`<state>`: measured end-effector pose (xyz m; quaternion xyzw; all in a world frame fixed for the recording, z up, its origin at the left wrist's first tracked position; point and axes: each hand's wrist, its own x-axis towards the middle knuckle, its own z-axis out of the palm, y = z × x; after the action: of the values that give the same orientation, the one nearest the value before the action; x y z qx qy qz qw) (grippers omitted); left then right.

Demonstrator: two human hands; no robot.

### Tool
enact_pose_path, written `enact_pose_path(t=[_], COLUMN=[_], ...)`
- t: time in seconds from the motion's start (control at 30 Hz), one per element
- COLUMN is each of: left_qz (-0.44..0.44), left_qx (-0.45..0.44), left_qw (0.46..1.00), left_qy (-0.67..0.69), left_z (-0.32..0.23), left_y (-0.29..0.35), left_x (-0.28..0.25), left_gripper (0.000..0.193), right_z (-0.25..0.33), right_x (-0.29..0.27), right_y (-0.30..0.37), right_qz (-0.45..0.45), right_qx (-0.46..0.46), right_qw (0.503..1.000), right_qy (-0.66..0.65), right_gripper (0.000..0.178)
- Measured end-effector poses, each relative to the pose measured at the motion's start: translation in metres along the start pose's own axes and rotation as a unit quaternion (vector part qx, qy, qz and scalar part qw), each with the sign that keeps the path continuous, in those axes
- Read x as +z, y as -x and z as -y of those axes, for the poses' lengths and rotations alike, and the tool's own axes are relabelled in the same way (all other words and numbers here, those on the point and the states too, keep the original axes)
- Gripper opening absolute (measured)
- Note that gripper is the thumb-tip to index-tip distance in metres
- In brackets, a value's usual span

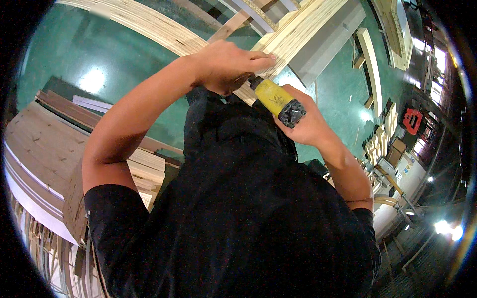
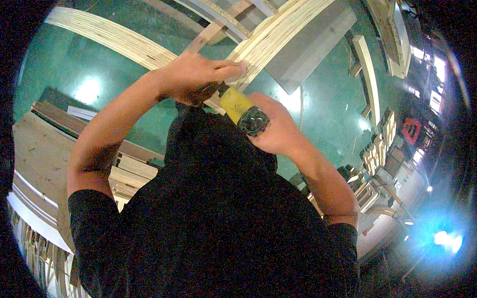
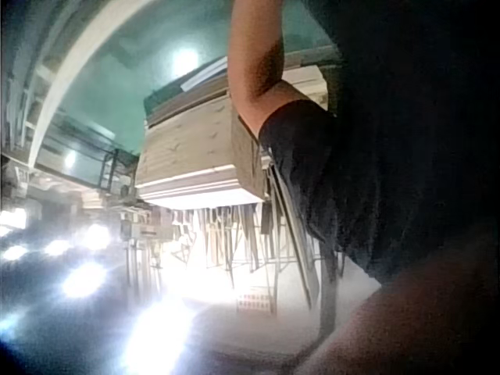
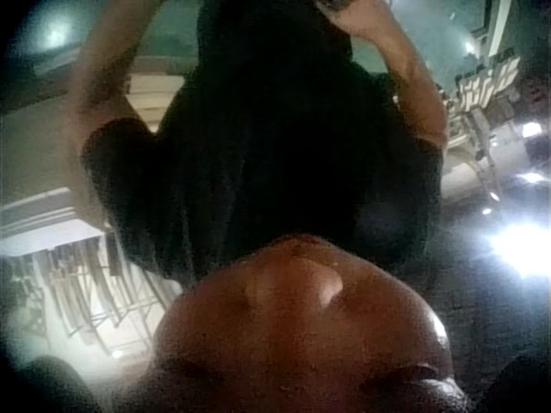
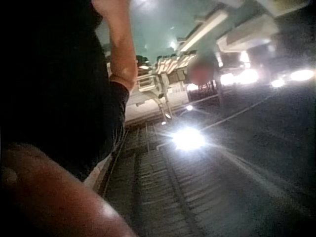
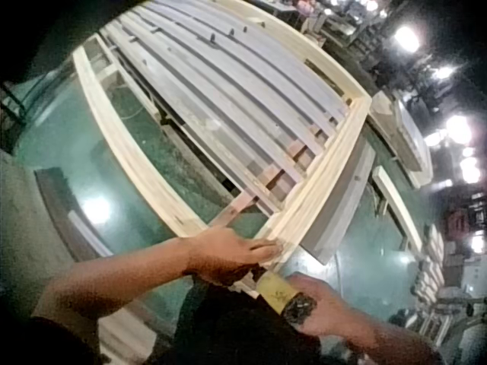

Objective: The person assembles a wooden frame by placing small wooden blocks and long slats onto a larger structure. They use a nail gun to secure the pieces in place, repeatedly positioning and fastening components to build the frame.

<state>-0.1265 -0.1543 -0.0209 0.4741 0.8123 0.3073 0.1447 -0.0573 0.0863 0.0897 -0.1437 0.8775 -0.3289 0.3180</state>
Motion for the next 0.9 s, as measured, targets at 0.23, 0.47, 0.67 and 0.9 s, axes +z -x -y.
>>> enact_pose_path(t=[0.23,0.47,0.67,0.9], left_qz=[-0.008,-0.046,-0.053,-0.057], left_qx=[0.010,0.031,0.037,0.043], left_qw=[0.999,0.998,0.998,0.997], left_qy=[-0.032,-0.025,-0.019,-0.010], left_z=[0.000,0.004,0.006,0.005], left_y=[-0.002,-0.001,-0.001,-0.001], left_x=[-0.001,0.010,0.012,0.009], left_gripper=[0.093,0.090,0.084,0.082], right_z=[0.000,0.000,-0.004,-0.005], right_x=[0.005,0.008,0.005,0.004], right_y=[0.003,0.008,0.008,0.006], right_qz=[-0.005,-0.039,-0.016,-0.014], right_qx=[0.003,-0.010,-0.032,-0.027], right_qw=[1.000,0.999,0.999,0.999], right_qy=[0.011,-0.020,0.030,0.021], right_gripper=[0.035,0.035,0.044,0.038])
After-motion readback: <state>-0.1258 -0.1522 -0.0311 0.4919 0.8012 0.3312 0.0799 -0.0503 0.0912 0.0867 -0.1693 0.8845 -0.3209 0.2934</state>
